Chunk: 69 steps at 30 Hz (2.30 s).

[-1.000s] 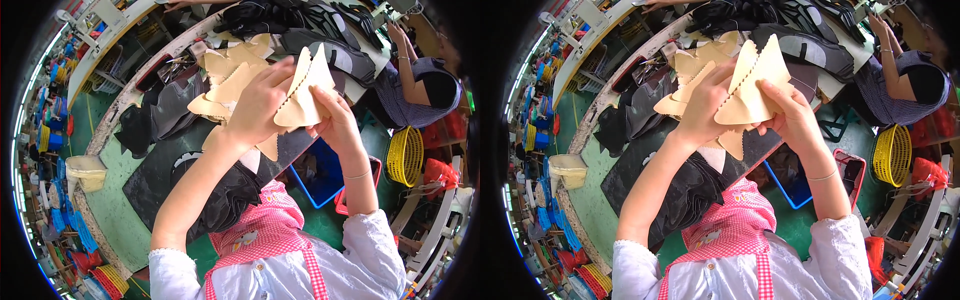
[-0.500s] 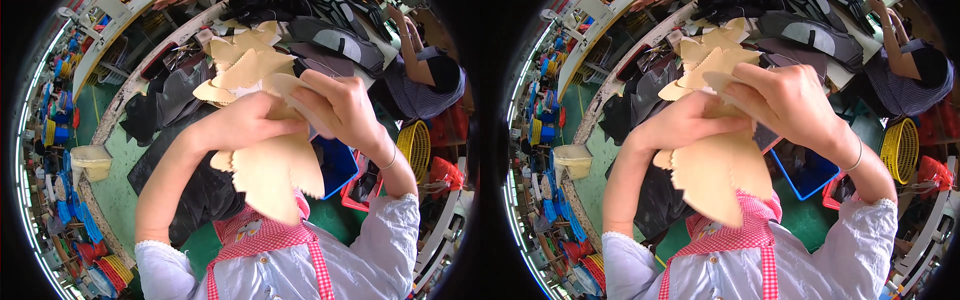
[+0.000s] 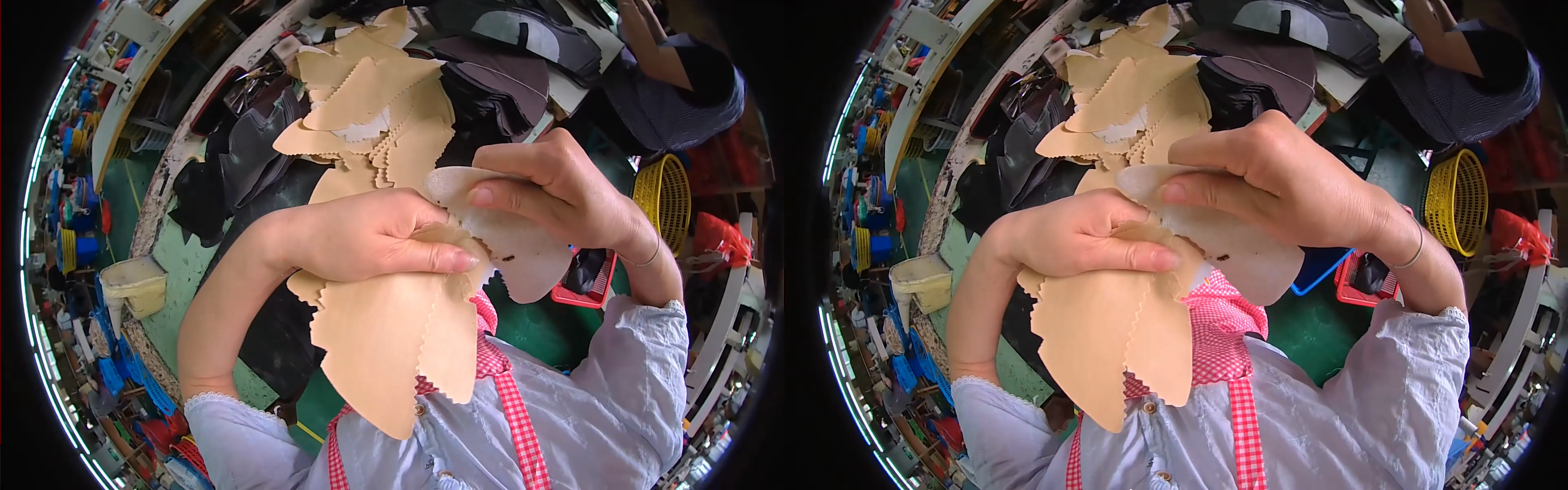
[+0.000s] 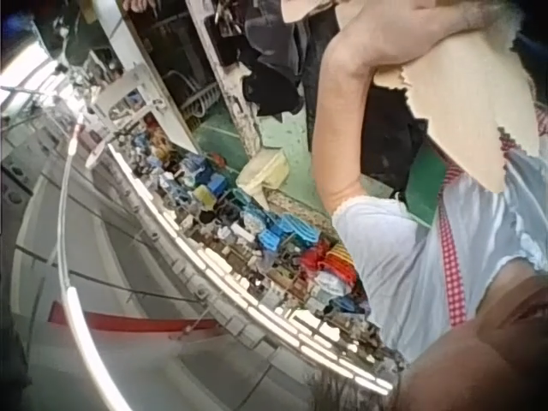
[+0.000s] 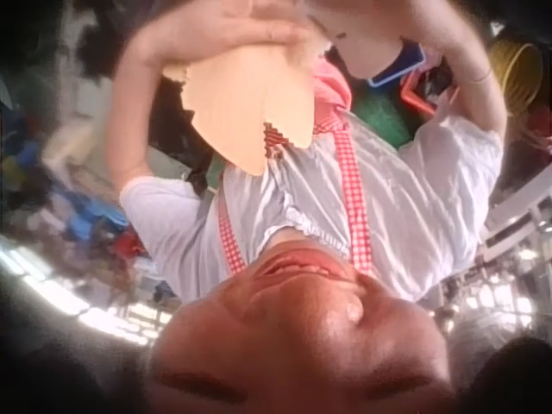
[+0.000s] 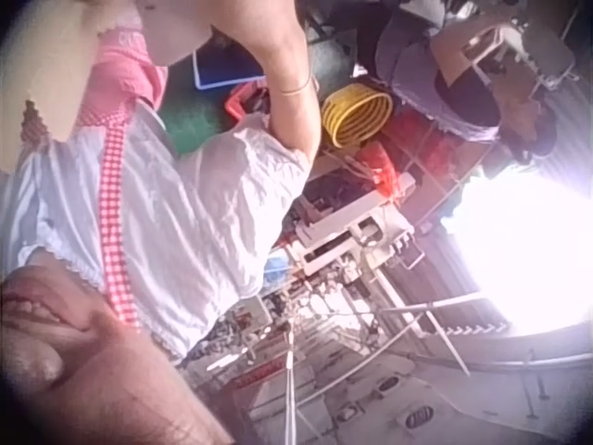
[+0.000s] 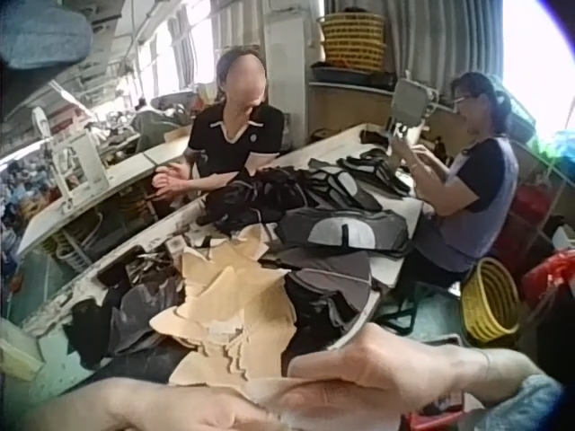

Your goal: Organizing and stacking cut shoe upper components.

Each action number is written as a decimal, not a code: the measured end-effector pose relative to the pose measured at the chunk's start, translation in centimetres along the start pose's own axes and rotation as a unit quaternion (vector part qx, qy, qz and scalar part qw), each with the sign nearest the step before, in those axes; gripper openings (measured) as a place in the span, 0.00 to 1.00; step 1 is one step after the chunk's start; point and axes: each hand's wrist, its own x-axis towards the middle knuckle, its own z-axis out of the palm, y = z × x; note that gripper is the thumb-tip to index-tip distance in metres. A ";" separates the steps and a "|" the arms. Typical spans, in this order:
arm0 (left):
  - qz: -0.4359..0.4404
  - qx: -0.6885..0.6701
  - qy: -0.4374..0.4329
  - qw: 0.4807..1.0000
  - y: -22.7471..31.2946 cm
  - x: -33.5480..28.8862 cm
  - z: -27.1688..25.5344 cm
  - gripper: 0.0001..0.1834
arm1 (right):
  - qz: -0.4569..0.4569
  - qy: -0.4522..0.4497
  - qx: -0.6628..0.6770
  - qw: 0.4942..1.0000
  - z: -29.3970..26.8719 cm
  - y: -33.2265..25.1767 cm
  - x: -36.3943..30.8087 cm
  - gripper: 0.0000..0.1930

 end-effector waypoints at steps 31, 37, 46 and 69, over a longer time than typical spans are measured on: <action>0.226 -0.112 0.357 0.899 -4.4 4.3 2.7 0.12 | 0.182 0.234 0.345 0.891 1.5 5.3 0.4 0.16; 0.179 -0.011 0.370 0.912 -4.8 3.3 2.5 0.13 | 0.190 0.221 0.329 0.898 2.2 4.6 0.1 0.12; 0.121 -0.129 0.354 0.918 -4.7 3.0 3.2 0.15 | -0.036 0.257 -0.120 0.958 4.3 1.9 -0.7 0.11; 0.030 -0.136 0.266 0.954 -7.7 1.0 3.9 0.16 | 0.236 0.056 0.037 0.970 3.9 8.5 -7.6 0.18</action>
